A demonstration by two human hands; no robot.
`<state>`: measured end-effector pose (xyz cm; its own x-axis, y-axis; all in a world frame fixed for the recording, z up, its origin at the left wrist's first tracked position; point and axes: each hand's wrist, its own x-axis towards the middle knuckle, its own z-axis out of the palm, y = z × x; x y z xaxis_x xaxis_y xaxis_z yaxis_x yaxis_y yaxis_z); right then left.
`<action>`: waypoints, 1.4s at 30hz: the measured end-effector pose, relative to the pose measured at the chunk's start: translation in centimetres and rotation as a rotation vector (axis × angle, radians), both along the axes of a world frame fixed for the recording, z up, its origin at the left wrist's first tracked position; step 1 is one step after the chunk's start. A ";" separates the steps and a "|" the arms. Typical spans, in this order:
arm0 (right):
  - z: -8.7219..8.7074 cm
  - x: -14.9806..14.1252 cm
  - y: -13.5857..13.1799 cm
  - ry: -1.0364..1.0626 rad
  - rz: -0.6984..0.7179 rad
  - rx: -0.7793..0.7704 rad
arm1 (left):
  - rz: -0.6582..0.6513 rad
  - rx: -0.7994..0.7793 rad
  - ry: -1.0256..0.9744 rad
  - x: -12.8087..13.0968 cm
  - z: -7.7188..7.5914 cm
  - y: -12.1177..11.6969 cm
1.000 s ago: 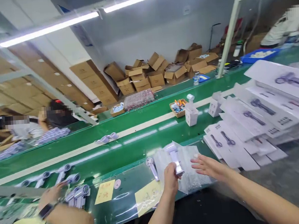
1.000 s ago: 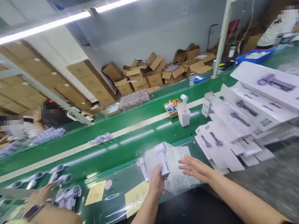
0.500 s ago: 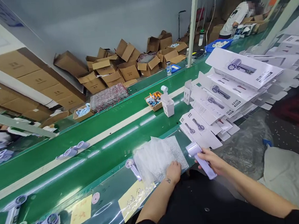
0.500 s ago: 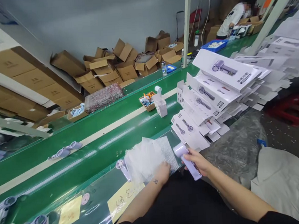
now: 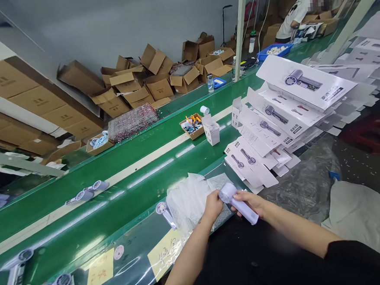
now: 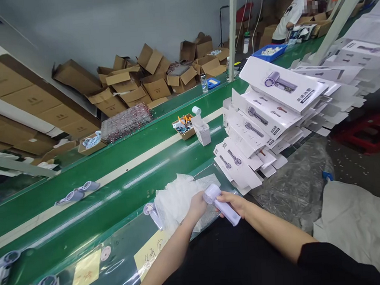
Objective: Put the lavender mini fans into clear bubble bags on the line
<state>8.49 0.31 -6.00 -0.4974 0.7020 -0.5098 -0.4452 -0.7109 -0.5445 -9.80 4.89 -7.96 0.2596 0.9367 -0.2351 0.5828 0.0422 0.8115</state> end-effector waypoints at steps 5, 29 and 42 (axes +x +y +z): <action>-0.8 0.7 0.2 -0.118 0.044 0.022 | 0.255 -0.088 -0.112 -1.7 0.4 -0.2; 1.9 -1.8 1.6 -0.166 -0.054 -0.094 | -0.145 0.370 0.021 -3.4 2.8 -1.0; 3.3 -3.2 0.8 -0.093 -0.230 -0.346 | -0.282 0.330 -0.045 -2.7 3.3 -0.8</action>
